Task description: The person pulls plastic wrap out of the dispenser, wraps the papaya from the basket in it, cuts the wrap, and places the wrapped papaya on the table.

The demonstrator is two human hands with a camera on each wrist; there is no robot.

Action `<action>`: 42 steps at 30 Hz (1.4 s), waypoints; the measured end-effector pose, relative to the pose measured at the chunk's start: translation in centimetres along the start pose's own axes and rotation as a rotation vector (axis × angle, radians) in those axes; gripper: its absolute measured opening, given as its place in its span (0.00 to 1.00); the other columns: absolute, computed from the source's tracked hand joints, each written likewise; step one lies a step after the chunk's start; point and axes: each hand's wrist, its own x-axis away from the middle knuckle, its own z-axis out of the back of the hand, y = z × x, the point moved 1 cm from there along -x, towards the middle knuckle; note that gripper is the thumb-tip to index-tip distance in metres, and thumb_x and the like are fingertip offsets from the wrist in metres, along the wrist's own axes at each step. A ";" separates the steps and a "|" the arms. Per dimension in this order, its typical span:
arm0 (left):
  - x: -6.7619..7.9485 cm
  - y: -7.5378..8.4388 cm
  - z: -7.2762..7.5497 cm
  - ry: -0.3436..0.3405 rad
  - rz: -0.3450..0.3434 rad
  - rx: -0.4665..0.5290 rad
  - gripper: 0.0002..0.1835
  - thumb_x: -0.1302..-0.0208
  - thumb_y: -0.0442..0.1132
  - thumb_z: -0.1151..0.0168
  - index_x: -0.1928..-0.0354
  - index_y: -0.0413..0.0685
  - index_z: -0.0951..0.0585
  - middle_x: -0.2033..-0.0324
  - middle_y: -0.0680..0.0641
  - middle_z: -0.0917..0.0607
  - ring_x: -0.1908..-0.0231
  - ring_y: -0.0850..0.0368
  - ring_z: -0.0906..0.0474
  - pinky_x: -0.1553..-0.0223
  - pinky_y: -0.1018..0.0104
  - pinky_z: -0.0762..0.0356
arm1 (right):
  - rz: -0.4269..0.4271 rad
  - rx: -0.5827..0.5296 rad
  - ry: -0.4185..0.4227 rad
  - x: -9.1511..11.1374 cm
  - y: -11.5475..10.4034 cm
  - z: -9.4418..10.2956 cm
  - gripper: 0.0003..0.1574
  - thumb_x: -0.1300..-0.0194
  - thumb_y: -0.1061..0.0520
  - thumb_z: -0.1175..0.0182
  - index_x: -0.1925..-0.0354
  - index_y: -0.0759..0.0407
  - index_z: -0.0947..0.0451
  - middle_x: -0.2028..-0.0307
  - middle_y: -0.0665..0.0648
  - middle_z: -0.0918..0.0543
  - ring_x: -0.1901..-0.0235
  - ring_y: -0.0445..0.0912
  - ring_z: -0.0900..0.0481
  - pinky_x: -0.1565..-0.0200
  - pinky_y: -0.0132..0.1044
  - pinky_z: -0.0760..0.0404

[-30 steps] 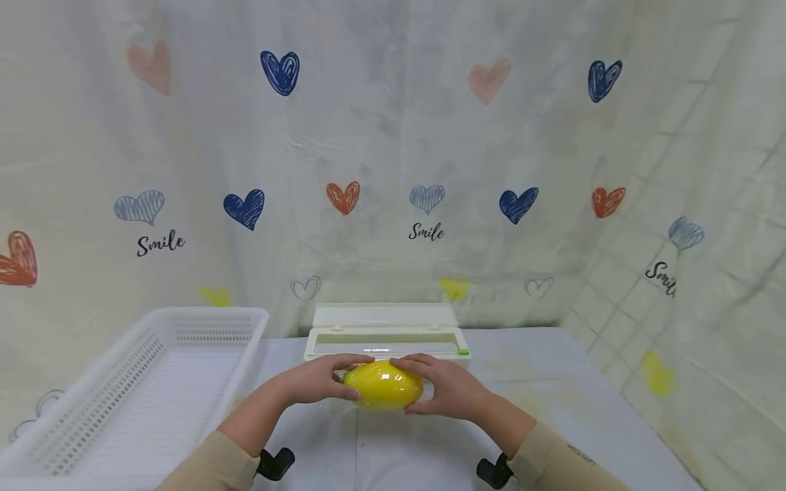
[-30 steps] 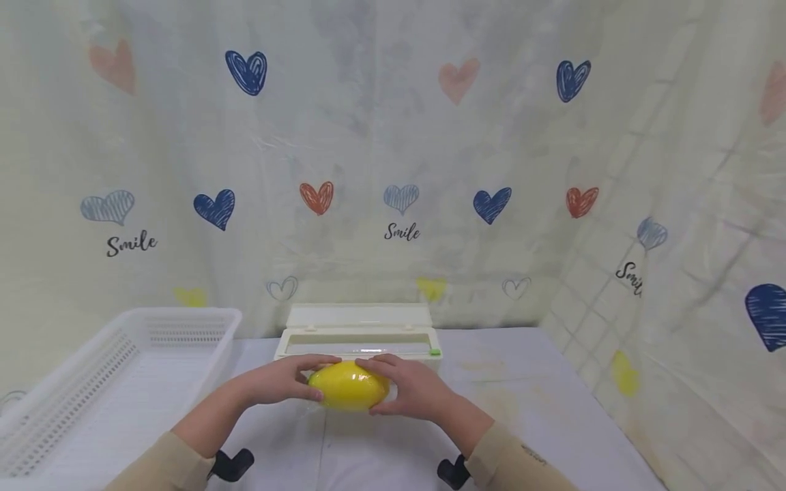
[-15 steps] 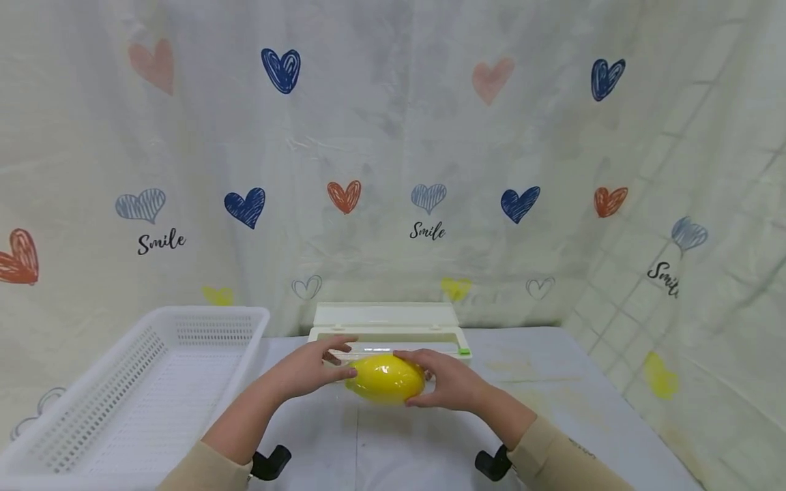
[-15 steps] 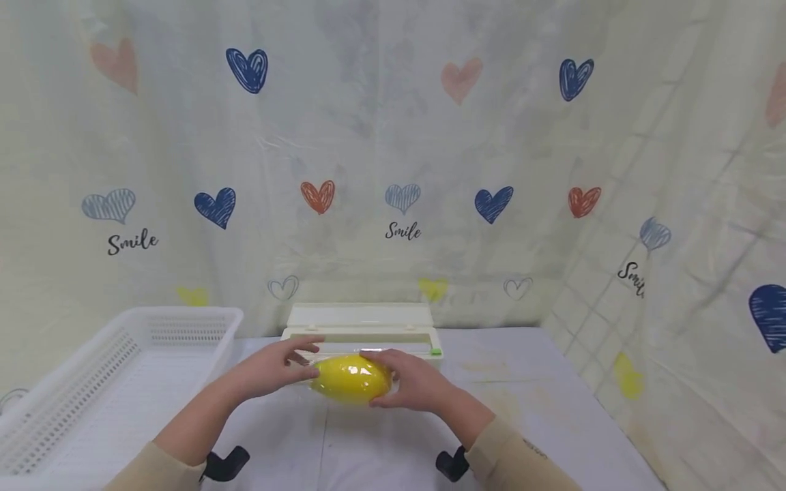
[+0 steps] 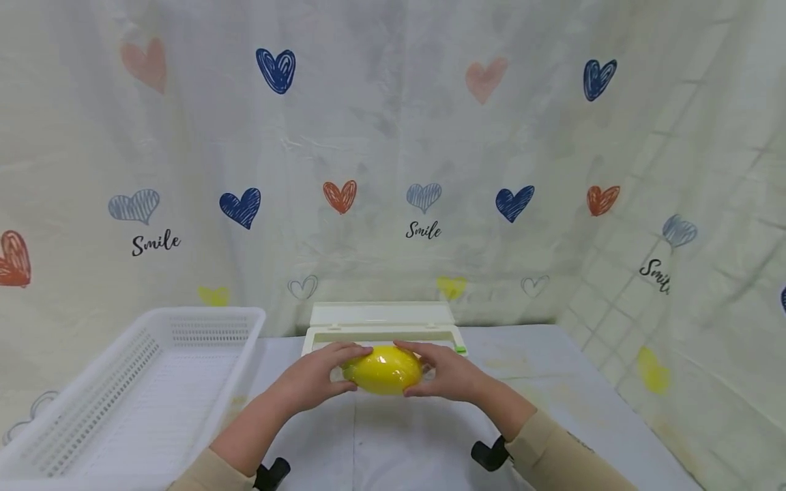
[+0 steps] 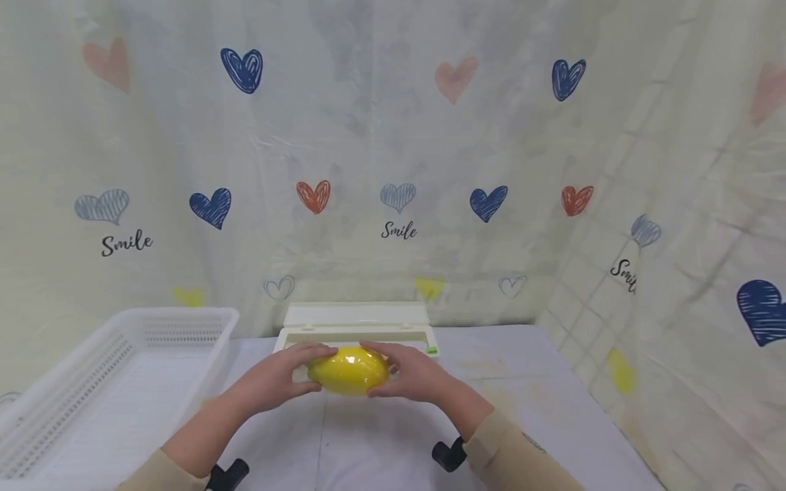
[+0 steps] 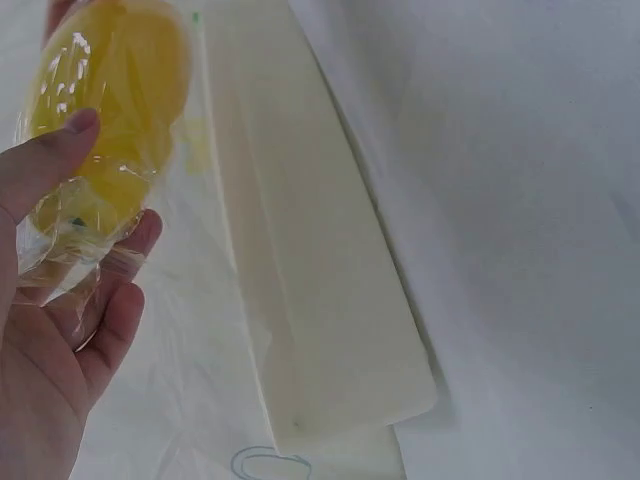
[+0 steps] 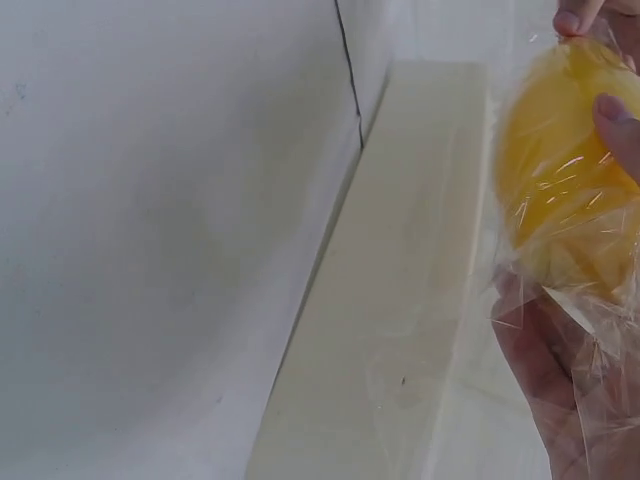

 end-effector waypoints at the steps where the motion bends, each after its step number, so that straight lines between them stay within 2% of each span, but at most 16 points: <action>1: 0.0 0.0 0.1 0.002 0.002 0.006 0.35 0.41 0.47 0.28 0.32 0.76 0.29 0.37 0.58 0.25 0.39 0.55 0.26 0.43 0.52 0.24 | 0.000 -0.016 0.003 0.0 -0.1 0.1 0.52 0.46 0.41 0.26 0.27 0.41 0.37 0.36 0.44 0.27 0.50 0.43 0.22 0.48 0.47 0.19; 6: -0.3 0.1 0.8 -0.002 0.028 0.038 0.35 0.41 0.47 0.28 0.32 0.76 0.29 0.36 0.58 0.25 0.37 0.54 0.28 0.41 0.50 0.25 | -0.011 -0.054 0.039 -0.1 -0.5 0.6 0.51 0.46 0.46 0.24 0.28 0.41 0.36 0.34 0.47 0.29 0.48 0.47 0.23 0.48 0.47 0.19; 12: -1.0 0.3 2.5 0.012 0.052 0.077 0.36 0.42 0.47 0.27 0.32 0.74 0.29 0.36 0.61 0.25 0.36 0.56 0.30 0.39 0.52 0.28 | -0.027 -0.041 0.108 -0.7 -1.1 1.8 0.43 0.45 0.43 0.26 0.33 0.38 0.30 0.36 0.49 0.26 0.50 0.50 0.20 0.51 0.48 0.18; 17: -2.0 0.5 4.1 0.019 0.065 0.138 0.35 0.42 0.45 0.27 0.33 0.76 0.28 0.37 0.60 0.24 0.36 0.55 0.30 0.40 0.52 0.26 | 0.004 -0.031 0.124 -1.5 -2.0 3.4 0.43 0.44 0.44 0.27 0.32 0.39 0.30 0.35 0.48 0.26 0.48 0.52 0.20 0.49 0.49 0.18; 22: -2.9 0.6 5.5 0.031 0.051 0.164 0.35 0.40 0.43 0.28 0.32 0.74 0.28 0.37 0.58 0.24 0.38 0.54 0.29 0.43 0.53 0.23 | 0.028 -0.019 0.130 -2.4 -2.5 4.7 0.43 0.43 0.43 0.28 0.31 0.40 0.30 0.35 0.50 0.26 0.49 0.51 0.20 0.50 0.45 0.17; 26: -3.5 0.8 6.4 0.033 0.048 0.174 0.35 0.40 0.45 0.28 0.32 0.76 0.29 0.37 0.59 0.24 0.38 0.55 0.29 0.44 0.55 0.22 | 0.057 0.012 0.143 -2.8 -2.9 5.7 0.43 0.42 0.44 0.29 0.31 0.42 0.30 0.34 0.51 0.26 0.43 0.52 0.23 0.46 0.50 0.20; 31: -4.0 1.0 7.5 0.040 0.062 0.182 0.34 0.39 0.45 0.29 0.32 0.76 0.29 0.35 0.58 0.26 0.37 0.52 0.29 0.44 0.51 0.23 | 0.096 0.036 0.156 -3.3 -3.5 6.7 0.43 0.41 0.45 0.29 0.30 0.44 0.31 0.33 0.50 0.27 0.36 0.53 0.29 0.40 0.54 0.26; 37: -4.6 1.4 8.7 0.050 0.070 0.236 0.34 0.39 0.44 0.29 0.31 0.74 0.29 0.34 0.57 0.26 0.35 0.51 0.31 0.42 0.46 0.25 | 0.119 0.058 0.190 -3.6 -4.3 7.9 0.43 0.41 0.46 0.29 0.30 0.43 0.31 0.34 0.50 0.26 0.36 0.53 0.29 0.40 0.57 0.27; 42: -5.0 1.7 9.6 0.044 0.074 0.225 0.34 0.39 0.46 0.29 0.31 0.74 0.29 0.34 0.58 0.26 0.35 0.51 0.32 0.42 0.45 0.26 | 0.111 0.072 0.197 -3.8 -4.8 8.6 0.42 0.41 0.45 0.29 0.30 0.42 0.31 0.34 0.50 0.26 0.34 0.54 0.30 0.38 0.59 0.30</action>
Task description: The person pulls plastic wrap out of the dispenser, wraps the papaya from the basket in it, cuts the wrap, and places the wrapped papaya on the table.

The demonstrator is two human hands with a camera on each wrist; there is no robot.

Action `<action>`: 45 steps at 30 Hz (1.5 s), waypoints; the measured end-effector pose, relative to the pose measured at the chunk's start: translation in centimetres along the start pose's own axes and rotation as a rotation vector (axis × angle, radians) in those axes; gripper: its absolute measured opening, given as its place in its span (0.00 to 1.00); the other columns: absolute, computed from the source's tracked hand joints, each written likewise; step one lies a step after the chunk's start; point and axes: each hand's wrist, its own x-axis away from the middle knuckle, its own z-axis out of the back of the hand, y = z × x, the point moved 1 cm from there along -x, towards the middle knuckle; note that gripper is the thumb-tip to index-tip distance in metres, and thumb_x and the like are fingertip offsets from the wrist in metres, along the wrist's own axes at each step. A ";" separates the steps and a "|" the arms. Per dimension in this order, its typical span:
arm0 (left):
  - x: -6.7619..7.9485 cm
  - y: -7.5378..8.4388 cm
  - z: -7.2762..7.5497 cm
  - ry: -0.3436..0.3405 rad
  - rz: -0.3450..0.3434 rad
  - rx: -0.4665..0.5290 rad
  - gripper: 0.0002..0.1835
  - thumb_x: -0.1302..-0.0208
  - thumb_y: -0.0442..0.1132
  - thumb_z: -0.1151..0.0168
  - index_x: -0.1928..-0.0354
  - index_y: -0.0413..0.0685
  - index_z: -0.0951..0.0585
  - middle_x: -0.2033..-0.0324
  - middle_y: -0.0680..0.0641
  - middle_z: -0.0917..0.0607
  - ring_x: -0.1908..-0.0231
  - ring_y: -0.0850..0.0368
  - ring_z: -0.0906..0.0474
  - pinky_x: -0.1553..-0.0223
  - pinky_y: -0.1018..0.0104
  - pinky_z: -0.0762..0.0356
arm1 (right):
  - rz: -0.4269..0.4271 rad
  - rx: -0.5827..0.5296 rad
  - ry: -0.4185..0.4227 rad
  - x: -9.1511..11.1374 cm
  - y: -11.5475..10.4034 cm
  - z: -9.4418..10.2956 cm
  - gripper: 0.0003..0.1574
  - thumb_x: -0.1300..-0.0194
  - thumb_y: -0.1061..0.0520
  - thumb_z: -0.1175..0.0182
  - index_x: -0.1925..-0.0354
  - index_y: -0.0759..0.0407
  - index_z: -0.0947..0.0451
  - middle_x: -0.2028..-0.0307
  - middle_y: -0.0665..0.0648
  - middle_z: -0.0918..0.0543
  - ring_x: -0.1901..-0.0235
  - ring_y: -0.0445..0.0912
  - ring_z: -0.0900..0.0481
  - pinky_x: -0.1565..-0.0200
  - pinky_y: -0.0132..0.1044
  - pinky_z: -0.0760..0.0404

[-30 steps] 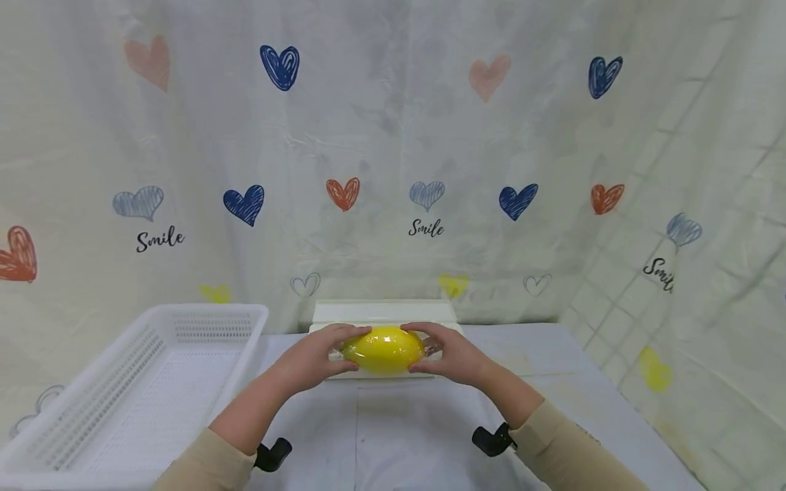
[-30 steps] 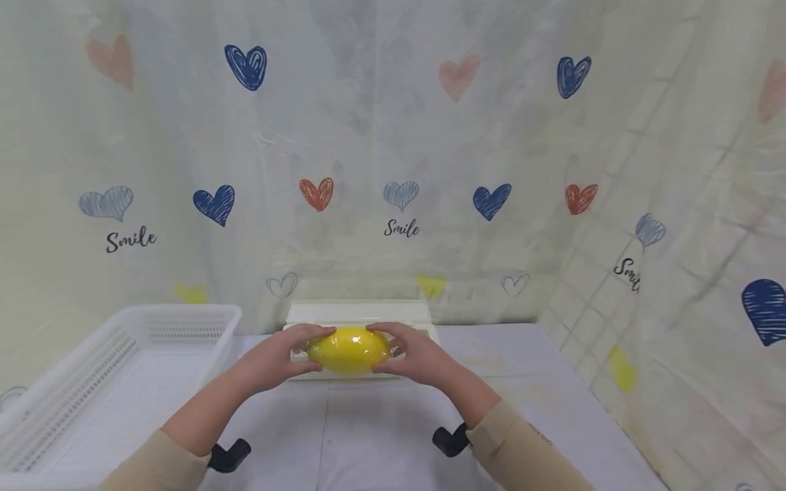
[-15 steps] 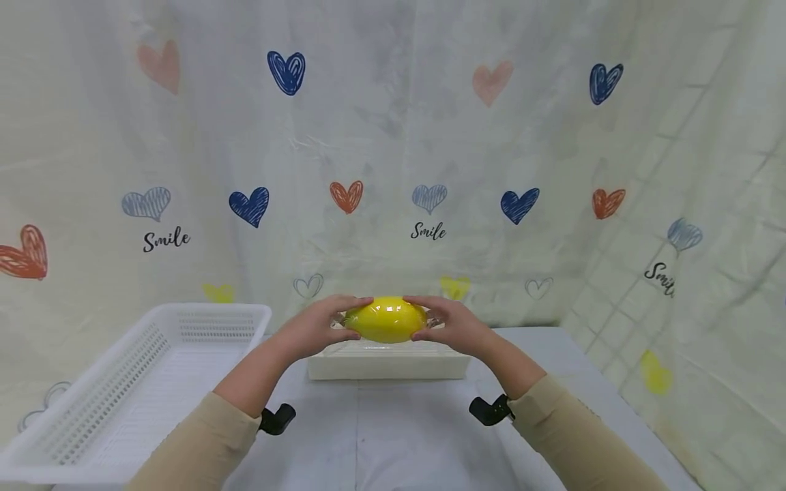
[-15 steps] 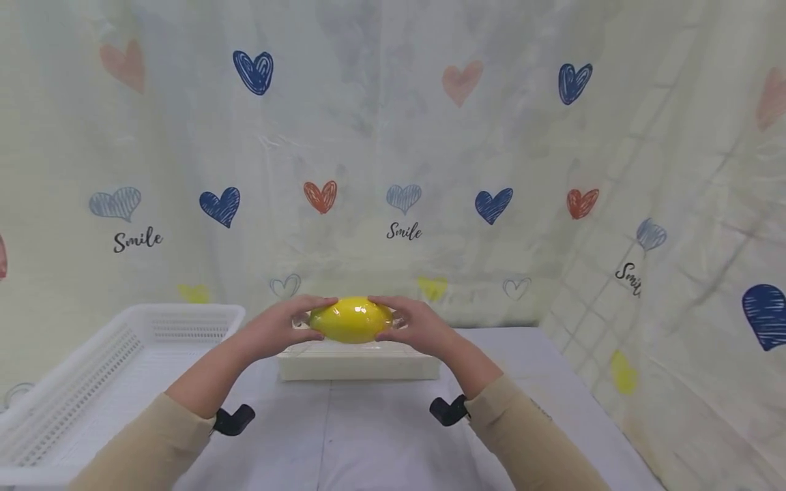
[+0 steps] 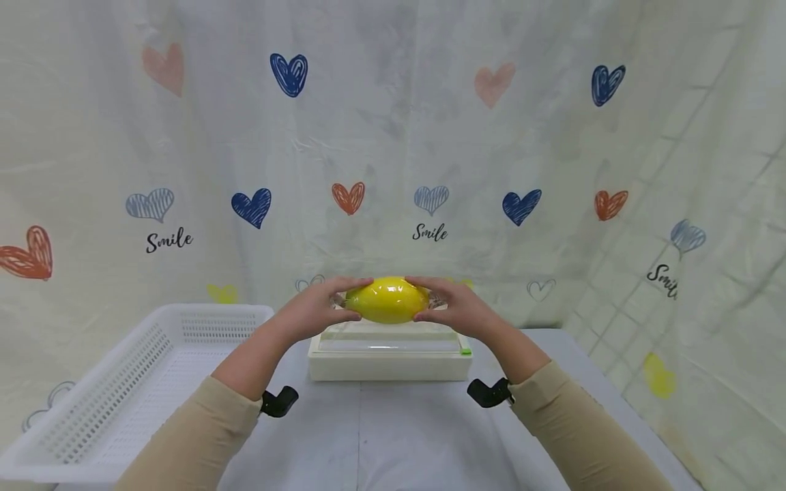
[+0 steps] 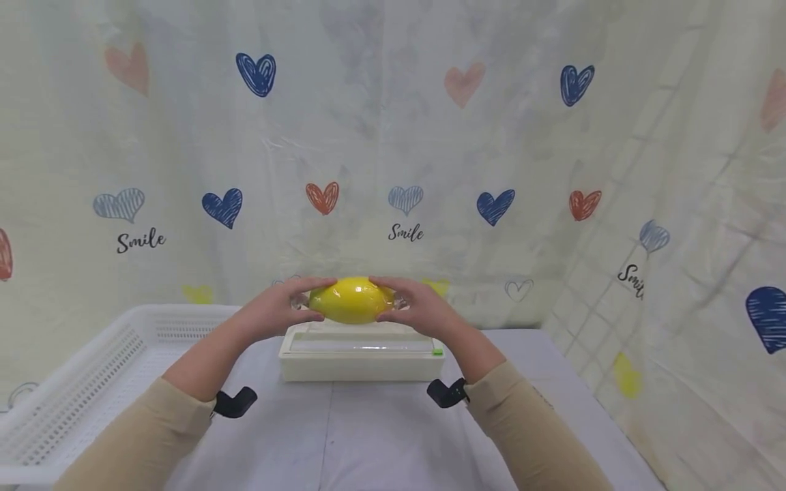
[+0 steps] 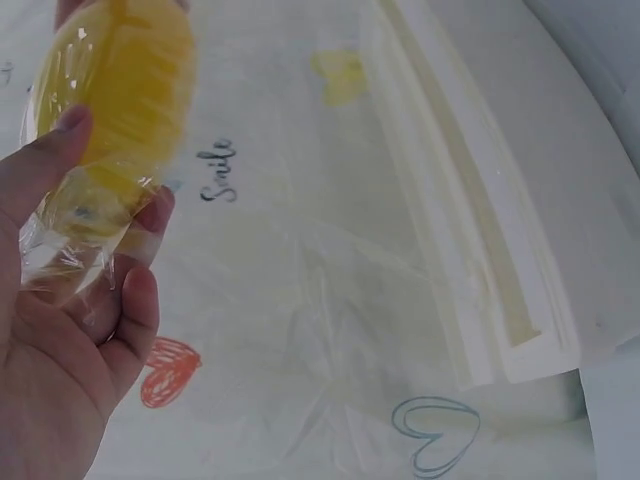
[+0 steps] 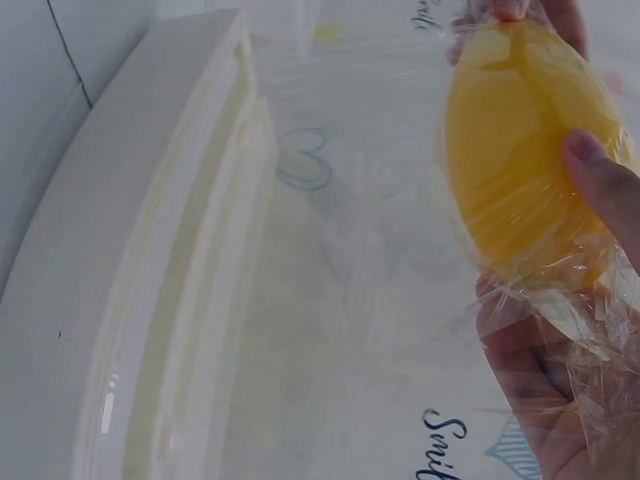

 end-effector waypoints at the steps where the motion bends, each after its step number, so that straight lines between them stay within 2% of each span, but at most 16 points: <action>1: -0.1 0.2 0.2 -0.002 0.003 -0.004 0.34 0.39 0.46 0.29 0.31 0.75 0.29 0.34 0.58 0.26 0.36 0.50 0.31 0.42 0.45 0.26 | -0.002 0.003 0.004 0.0 -0.1 0.2 0.42 0.41 0.45 0.29 0.30 0.42 0.30 0.34 0.50 0.26 0.34 0.54 0.31 0.38 0.59 0.31; 9: -0.3 1.6 1.2 -0.012 0.023 -0.009 0.35 0.39 0.44 0.29 0.31 0.77 0.30 0.34 0.56 0.27 0.37 0.48 0.29 0.43 0.46 0.24 | -0.025 -0.007 0.026 -0.1 -1.1 1.2 0.42 0.42 0.46 0.28 0.31 0.42 0.30 0.34 0.50 0.27 0.34 0.55 0.31 0.37 0.61 0.32; 15: 0.6 1.8 0.5 -0.040 -0.011 -0.008 0.35 0.39 0.43 0.29 0.31 0.72 0.29 0.36 0.57 0.25 0.37 0.50 0.31 0.44 0.51 0.23 | -0.022 0.002 -0.015 0.9 -0.9 0.8 0.44 0.43 0.41 0.28 0.30 0.42 0.31 0.34 0.50 0.27 0.37 0.55 0.28 0.41 0.56 0.25; 19: 2.1 1.8 -0.8 -0.063 0.032 0.021 0.35 0.40 0.45 0.28 0.31 0.74 0.29 0.36 0.56 0.25 0.43 0.50 0.25 0.50 0.56 0.19 | -0.021 -0.014 -0.051 2.5 -1.0 -0.1 0.46 0.43 0.40 0.29 0.29 0.42 0.33 0.33 0.51 0.28 0.41 0.54 0.24 0.45 0.53 0.21; 22: 3.4 1.7 -2.1 -0.084 0.067 0.042 0.35 0.40 0.45 0.28 0.32 0.76 0.29 0.36 0.55 0.25 0.49 0.49 0.21 0.55 0.60 0.17 | -0.047 -0.039 -0.078 3.8 -1.0 -1.2 0.50 0.44 0.40 0.28 0.27 0.38 0.37 0.34 0.52 0.27 0.46 0.52 0.20 0.49 0.49 0.18; 24: 4.3 1.5 -3.0 -0.102 0.080 0.053 0.36 0.41 0.45 0.28 0.31 0.76 0.29 0.35 0.54 0.26 0.48 0.49 0.21 0.55 0.61 0.17 | -0.079 -0.058 -0.098 4.8 -0.8 -2.1 0.52 0.44 0.40 0.28 0.26 0.35 0.40 0.35 0.52 0.26 0.50 0.50 0.18 0.52 0.45 0.17; 29: 6.4 0.8 -5.4 -0.127 0.118 0.098 0.40 0.42 0.47 0.26 0.29 0.72 0.33 0.36 0.51 0.25 0.53 0.54 0.20 0.57 0.60 0.17 | -0.125 -0.074 -0.146 7.3 -0.3 -4.4 0.52 0.45 0.39 0.27 0.27 0.39 0.39 0.35 0.50 0.26 0.47 0.49 0.20 0.49 0.47 0.18; 33: 7.7 -0.4 -7.3 -0.124 0.145 0.141 0.39 0.45 0.49 0.25 0.31 0.63 0.31 0.39 0.52 0.23 0.57 0.57 0.20 0.60 0.63 0.18 | -0.139 -0.055 -0.170 8.7 0.3 -6.3 0.46 0.44 0.38 0.29 0.30 0.42 0.33 0.35 0.47 0.27 0.43 0.49 0.24 0.46 0.51 0.21; 36: 8.4 -1.6 -8.7 -0.123 0.141 0.135 0.35 0.45 0.50 0.25 0.35 0.59 0.27 0.40 0.55 0.23 0.57 0.58 0.21 0.60 0.65 0.20 | -0.154 -0.046 -0.188 9.3 0.8 -7.5 0.43 0.44 0.38 0.29 0.32 0.40 0.31 0.37 0.46 0.25 0.43 0.49 0.24 0.48 0.51 0.19; 38: 8.6 -2.3 -9.6 -0.126 0.125 0.131 0.33 0.45 0.49 0.25 0.37 0.58 0.26 0.41 0.55 0.22 0.58 0.58 0.21 0.59 0.63 0.19 | -0.172 -0.030 -0.205 9.6 1.1 -8.2 0.43 0.44 0.39 0.28 0.32 0.40 0.30 0.37 0.45 0.25 0.45 0.48 0.23 0.50 0.50 0.18; 41: 8.8 -3.4 -10.8 -0.125 0.124 0.091 0.32 0.45 0.49 0.24 0.38 0.58 0.25 0.41 0.55 0.22 0.56 0.57 0.21 0.55 0.60 0.20 | -0.187 0.052 -0.216 9.8 1.5 -9.4 0.43 0.45 0.37 0.28 0.33 0.38 0.29 0.40 0.43 0.23 0.47 0.44 0.22 0.49 0.50 0.19; 45: 8.5 -4.5 -12.1 -0.139 0.152 0.045 0.32 0.47 0.50 0.24 0.39 0.60 0.24 0.42 0.56 0.22 0.50 0.54 0.22 0.49 0.53 0.21 | -0.161 0.154 -0.216 10.0 2.4 -10.6 0.42 0.45 0.38 0.28 0.34 0.40 0.28 0.42 0.42 0.21 0.50 0.41 0.22 0.46 0.47 0.20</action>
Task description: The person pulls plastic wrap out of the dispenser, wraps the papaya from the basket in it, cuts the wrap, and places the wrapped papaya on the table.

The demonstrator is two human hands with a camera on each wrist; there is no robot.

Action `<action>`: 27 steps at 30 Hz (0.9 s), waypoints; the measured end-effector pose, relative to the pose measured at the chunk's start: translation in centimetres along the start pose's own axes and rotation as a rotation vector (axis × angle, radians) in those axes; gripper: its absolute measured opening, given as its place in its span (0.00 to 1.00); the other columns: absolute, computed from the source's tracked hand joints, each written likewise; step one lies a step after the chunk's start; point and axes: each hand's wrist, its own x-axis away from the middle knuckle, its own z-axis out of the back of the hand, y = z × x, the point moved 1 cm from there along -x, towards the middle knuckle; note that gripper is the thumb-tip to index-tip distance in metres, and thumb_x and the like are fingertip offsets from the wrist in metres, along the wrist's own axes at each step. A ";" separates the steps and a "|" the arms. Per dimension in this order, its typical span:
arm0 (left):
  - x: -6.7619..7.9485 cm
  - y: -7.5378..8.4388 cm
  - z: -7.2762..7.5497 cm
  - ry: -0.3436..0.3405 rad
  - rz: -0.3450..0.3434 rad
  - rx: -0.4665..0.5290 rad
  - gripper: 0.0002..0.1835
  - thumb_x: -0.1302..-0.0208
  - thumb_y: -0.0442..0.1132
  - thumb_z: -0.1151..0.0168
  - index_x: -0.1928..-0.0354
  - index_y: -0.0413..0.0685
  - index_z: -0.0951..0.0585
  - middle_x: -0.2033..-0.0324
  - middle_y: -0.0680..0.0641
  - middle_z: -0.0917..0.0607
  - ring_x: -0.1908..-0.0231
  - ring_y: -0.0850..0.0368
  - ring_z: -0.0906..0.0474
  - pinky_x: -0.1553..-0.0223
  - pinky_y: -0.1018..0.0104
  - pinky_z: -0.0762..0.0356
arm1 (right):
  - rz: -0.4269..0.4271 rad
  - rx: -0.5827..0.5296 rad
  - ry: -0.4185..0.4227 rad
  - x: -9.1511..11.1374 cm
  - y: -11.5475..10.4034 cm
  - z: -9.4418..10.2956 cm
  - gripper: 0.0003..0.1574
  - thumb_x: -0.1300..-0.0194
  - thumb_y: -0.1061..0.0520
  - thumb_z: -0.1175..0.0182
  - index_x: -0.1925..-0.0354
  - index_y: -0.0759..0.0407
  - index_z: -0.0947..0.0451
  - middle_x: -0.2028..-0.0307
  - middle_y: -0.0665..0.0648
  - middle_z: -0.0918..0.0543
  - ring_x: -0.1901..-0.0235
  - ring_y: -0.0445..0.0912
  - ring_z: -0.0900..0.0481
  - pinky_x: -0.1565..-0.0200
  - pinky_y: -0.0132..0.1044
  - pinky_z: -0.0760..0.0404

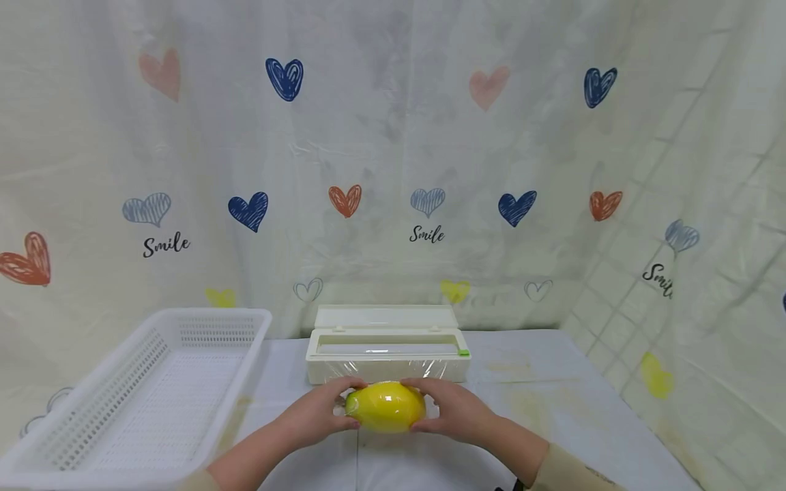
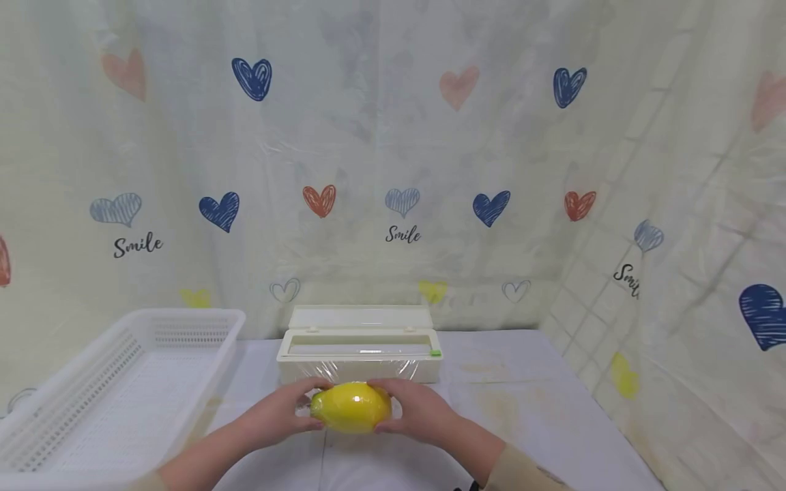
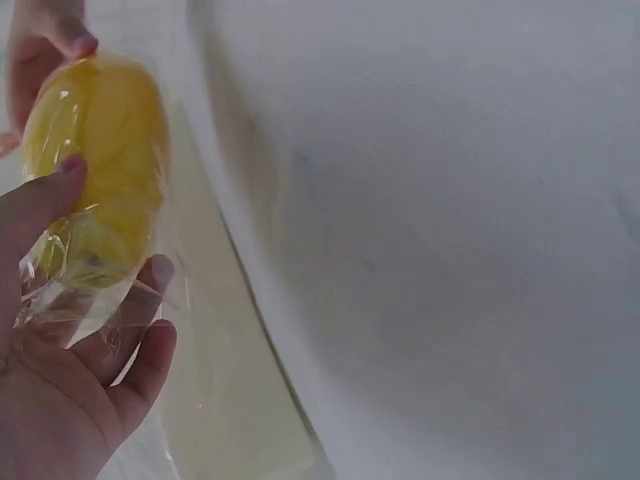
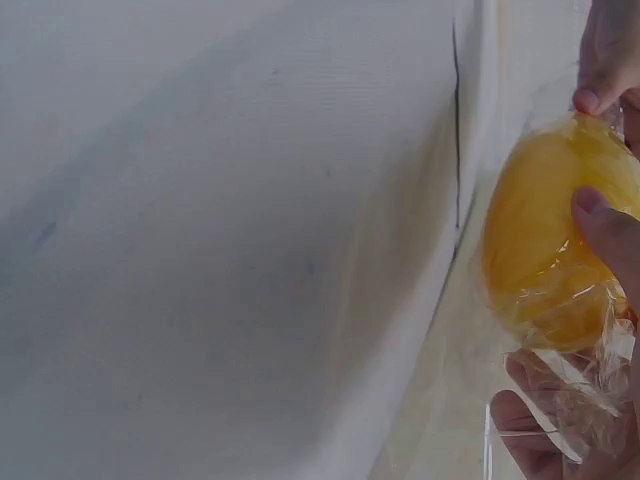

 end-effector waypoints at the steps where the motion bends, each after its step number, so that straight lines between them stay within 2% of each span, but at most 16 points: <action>1: -0.2 -0.3 -0.2 -0.006 0.012 -0.002 0.32 0.47 0.50 0.24 0.40 0.60 0.24 0.42 0.57 0.21 0.49 0.53 0.23 0.47 0.51 0.22 | 0.004 0.010 0.001 -0.2 0.2 -0.3 0.42 0.45 0.38 0.27 0.34 0.41 0.28 0.42 0.42 0.21 0.50 0.41 0.22 0.46 0.47 0.21; 7: -1.2 -1.7 -1.0 -0.024 0.052 -0.011 0.33 0.48 0.50 0.23 0.40 0.59 0.24 0.43 0.57 0.21 0.44 0.51 0.25 0.43 0.46 0.26 | 0.018 0.073 -0.006 -1.2 1.0 -1.3 0.45 0.46 0.39 0.27 0.33 0.44 0.29 0.40 0.44 0.22 0.50 0.40 0.22 0.47 0.43 0.20; 14: -2.0 -2.6 -1.4 -0.046 0.051 -0.008 0.34 0.48 0.47 0.23 0.38 0.55 0.25 0.41 0.50 0.23 0.40 0.46 0.27 0.40 0.43 0.29 | 0.039 0.134 -0.006 -1.9 1.5 -1.9 0.45 0.45 0.41 0.26 0.32 0.46 0.30 0.39 0.47 0.22 0.45 0.43 0.22 0.43 0.45 0.22; 19: -2.1 -2.8 -1.3 -0.045 0.045 -0.009 0.34 0.48 0.46 0.22 0.38 0.56 0.25 0.39 0.47 0.27 0.39 0.44 0.29 0.39 0.41 0.31 | 0.057 0.133 0.001 -2.1 1.9 -2.1 0.45 0.45 0.41 0.26 0.32 0.46 0.30 0.40 0.48 0.22 0.46 0.43 0.22 0.45 0.45 0.22; 27: -2.1 -3.4 -1.1 -0.066 0.076 0.056 0.42 0.49 0.52 0.22 0.33 0.54 0.31 0.39 0.50 0.27 0.43 0.49 0.27 0.40 0.44 0.29 | 0.009 0.096 -0.022 -2.3 2.3 -2.0 0.49 0.47 0.36 0.27 0.31 0.42 0.33 0.40 0.47 0.24 0.51 0.41 0.23 0.48 0.43 0.20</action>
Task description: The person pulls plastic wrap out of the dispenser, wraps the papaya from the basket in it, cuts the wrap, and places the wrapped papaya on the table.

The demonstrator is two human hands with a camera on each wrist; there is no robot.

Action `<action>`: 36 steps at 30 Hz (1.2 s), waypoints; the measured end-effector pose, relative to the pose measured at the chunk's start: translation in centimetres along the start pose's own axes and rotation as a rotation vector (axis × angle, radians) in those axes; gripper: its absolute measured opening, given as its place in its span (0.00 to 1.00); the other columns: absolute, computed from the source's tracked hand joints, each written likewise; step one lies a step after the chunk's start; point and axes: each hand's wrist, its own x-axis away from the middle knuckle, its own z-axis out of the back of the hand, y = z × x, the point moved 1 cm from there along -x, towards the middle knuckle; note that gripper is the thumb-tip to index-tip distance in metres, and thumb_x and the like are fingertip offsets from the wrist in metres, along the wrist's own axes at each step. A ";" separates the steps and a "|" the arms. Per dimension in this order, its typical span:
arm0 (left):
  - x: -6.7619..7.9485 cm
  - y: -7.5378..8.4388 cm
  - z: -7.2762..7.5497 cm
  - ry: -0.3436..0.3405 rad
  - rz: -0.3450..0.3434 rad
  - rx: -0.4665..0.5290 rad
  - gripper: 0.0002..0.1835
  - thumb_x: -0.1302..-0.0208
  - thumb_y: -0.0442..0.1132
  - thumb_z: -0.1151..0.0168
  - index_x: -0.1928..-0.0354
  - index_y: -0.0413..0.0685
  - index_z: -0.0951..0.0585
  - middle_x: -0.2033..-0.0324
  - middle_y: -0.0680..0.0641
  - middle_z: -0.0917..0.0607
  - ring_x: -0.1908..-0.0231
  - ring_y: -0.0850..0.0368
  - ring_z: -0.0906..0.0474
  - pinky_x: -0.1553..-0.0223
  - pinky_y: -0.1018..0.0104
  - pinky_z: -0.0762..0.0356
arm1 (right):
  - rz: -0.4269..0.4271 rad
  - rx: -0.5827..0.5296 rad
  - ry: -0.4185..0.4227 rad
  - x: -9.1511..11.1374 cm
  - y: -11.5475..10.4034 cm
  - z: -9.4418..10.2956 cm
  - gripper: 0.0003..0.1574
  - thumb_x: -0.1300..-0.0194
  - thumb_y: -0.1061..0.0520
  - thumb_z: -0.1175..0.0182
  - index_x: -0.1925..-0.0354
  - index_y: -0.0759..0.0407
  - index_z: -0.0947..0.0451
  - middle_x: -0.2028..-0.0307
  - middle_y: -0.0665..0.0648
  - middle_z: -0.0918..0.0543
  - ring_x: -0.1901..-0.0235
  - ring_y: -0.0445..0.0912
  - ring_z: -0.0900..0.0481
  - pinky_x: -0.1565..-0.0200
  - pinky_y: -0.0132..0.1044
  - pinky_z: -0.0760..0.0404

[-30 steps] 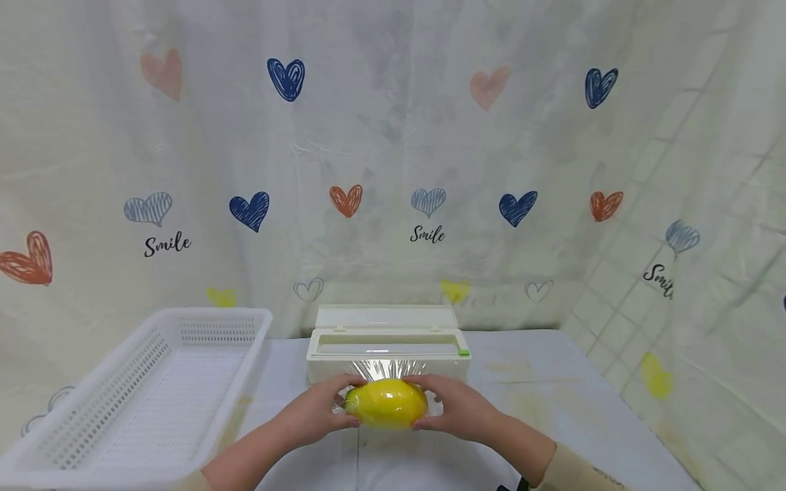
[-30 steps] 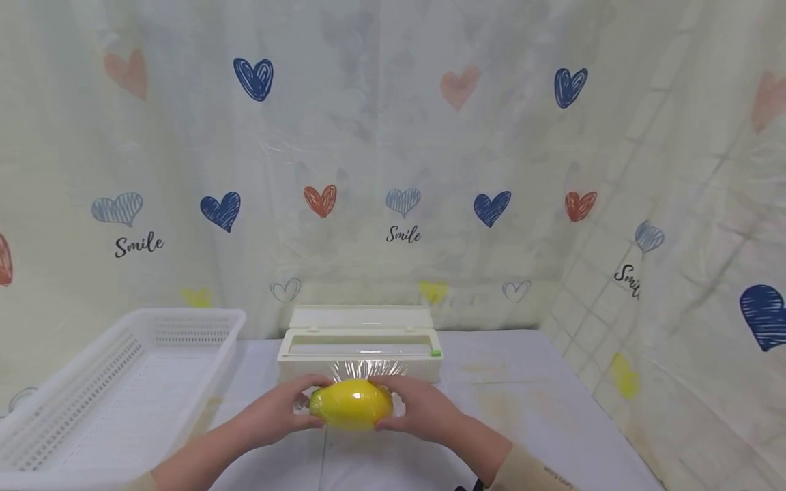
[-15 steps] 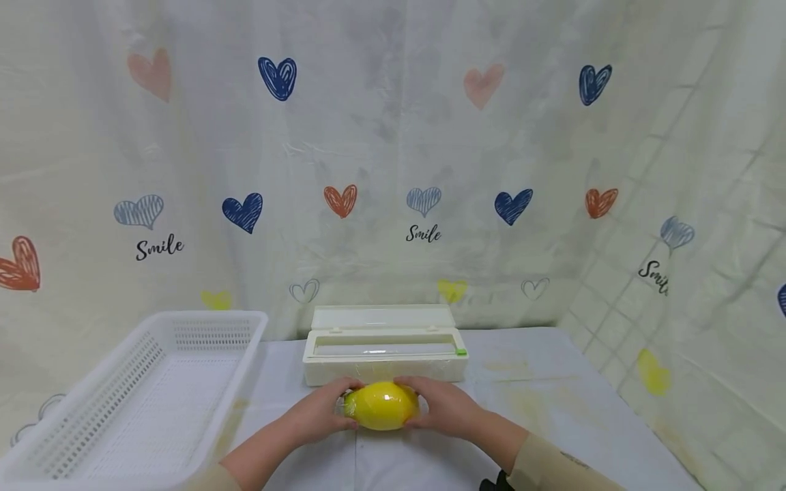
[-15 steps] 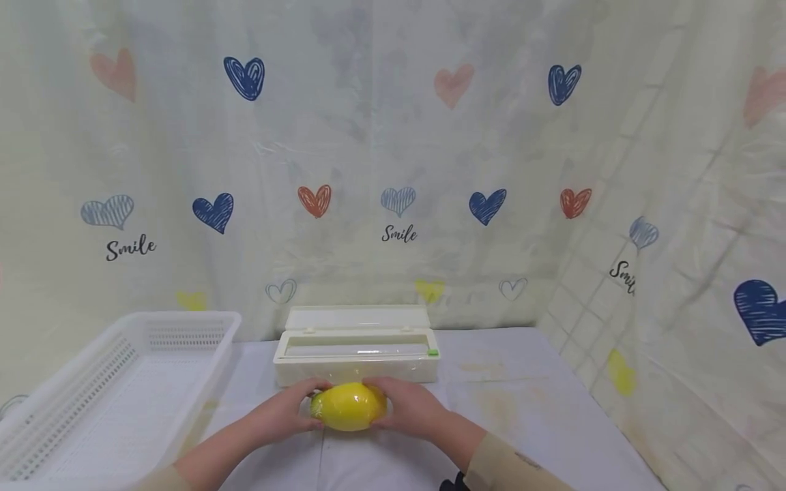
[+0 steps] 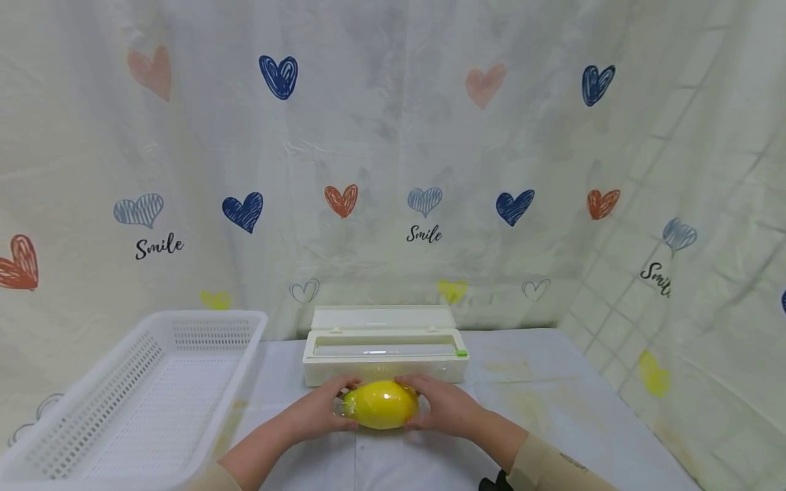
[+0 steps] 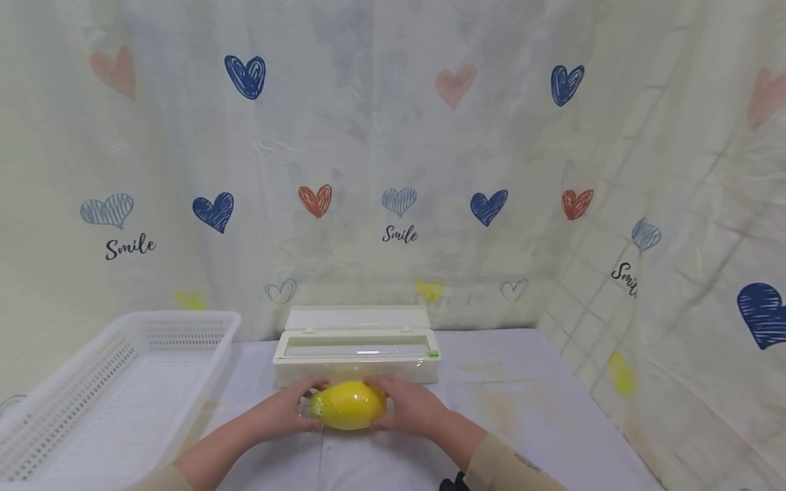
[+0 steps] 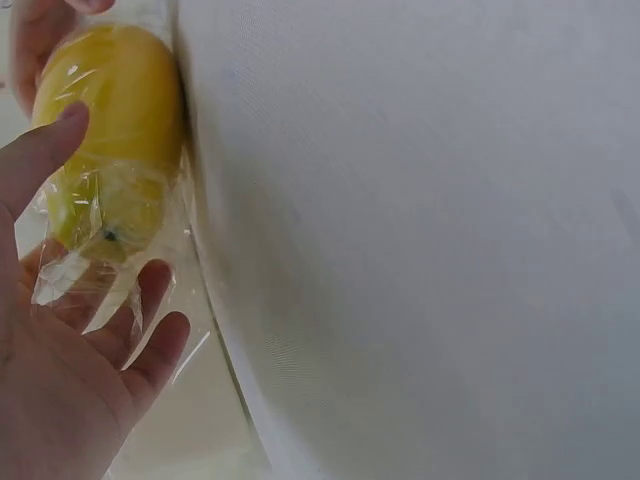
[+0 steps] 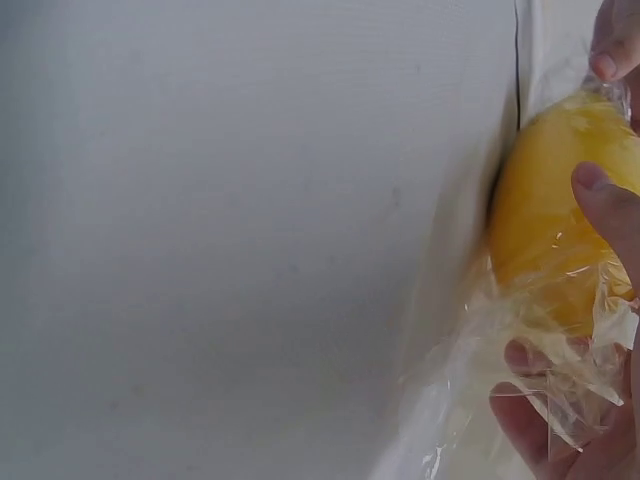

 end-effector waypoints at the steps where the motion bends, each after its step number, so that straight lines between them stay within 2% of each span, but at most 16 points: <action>1: 0.1 0.0 0.0 0.000 0.000 0.003 0.43 0.49 0.52 0.22 0.32 0.54 0.32 0.38 0.49 0.27 0.42 0.48 0.27 0.41 0.44 0.29 | -0.011 -0.008 -0.004 0.1 0.1 0.0 0.50 0.48 0.35 0.27 0.30 0.41 0.34 0.39 0.47 0.24 0.51 0.42 0.22 0.48 0.44 0.20; 7: 0.7 0.0 0.2 -0.001 -0.012 0.017 0.43 0.50 0.54 0.22 0.32 0.56 0.31 0.36 0.47 0.30 0.42 0.45 0.27 0.42 0.43 0.27 | -0.038 -0.019 -0.003 0.5 0.5 -0.1 0.54 0.50 0.32 0.27 0.28 0.38 0.37 0.38 0.47 0.25 0.50 0.44 0.22 0.49 0.46 0.20; 16: 1.0 0.2 0.2 -0.002 0.003 -0.013 0.39 0.48 0.59 0.25 0.35 0.60 0.28 0.37 0.51 0.28 0.41 0.47 0.28 0.43 0.44 0.27 | -0.023 -0.026 0.001 0.9 0.3 -0.2 0.51 0.48 0.32 0.28 0.30 0.37 0.35 0.38 0.45 0.25 0.44 0.44 0.24 0.43 0.50 0.23; 20: 1.5 0.5 0.5 0.019 0.008 -0.032 0.38 0.46 0.59 0.27 0.34 0.62 0.29 0.37 0.50 0.28 0.41 0.46 0.28 0.44 0.42 0.26 | -0.012 -0.013 0.046 1.4 0.2 0.0 0.51 0.48 0.31 0.29 0.30 0.38 0.34 0.38 0.48 0.25 0.44 0.47 0.23 0.44 0.52 0.22; 25: 1.8 1.2 1.0 0.062 -0.036 -0.054 0.35 0.42 0.59 0.30 0.34 0.59 0.28 0.38 0.48 0.27 0.42 0.45 0.26 0.45 0.41 0.27 | -0.028 0.005 0.142 2.0 0.7 0.9 0.48 0.47 0.28 0.32 0.31 0.39 0.31 0.37 0.51 0.25 0.41 0.51 0.25 0.44 0.54 0.23; 28: 1.5 1.9 1.5 0.099 -0.057 -0.071 0.33 0.39 0.60 0.33 0.34 0.58 0.28 0.38 0.49 0.26 0.41 0.44 0.26 0.45 0.41 0.26 | -0.064 0.001 0.226 2.2 1.4 1.6 0.43 0.45 0.31 0.32 0.34 0.40 0.28 0.38 0.50 0.24 0.41 0.51 0.24 0.44 0.53 0.23; 33: -0.2 3.5 2.5 0.159 -0.080 -0.127 0.25 0.34 0.56 0.37 0.37 0.61 0.24 0.38 0.54 0.25 0.42 0.48 0.25 0.44 0.45 0.25 | -0.116 0.034 0.417 2.3 3.4 3.0 0.34 0.45 0.43 0.26 0.40 0.45 0.22 0.43 0.49 0.22 0.47 0.48 0.21 0.49 0.45 0.19; 36: -1.8 4.8 2.8 0.168 -0.125 -0.178 0.20 0.32 0.53 0.38 0.39 0.62 0.21 0.41 0.56 0.22 0.44 0.50 0.24 0.45 0.48 0.24 | -0.130 0.051 0.512 2.4 4.9 3.7 0.33 0.47 0.47 0.24 0.43 0.49 0.20 0.45 0.51 0.22 0.50 0.48 0.21 0.54 0.42 0.17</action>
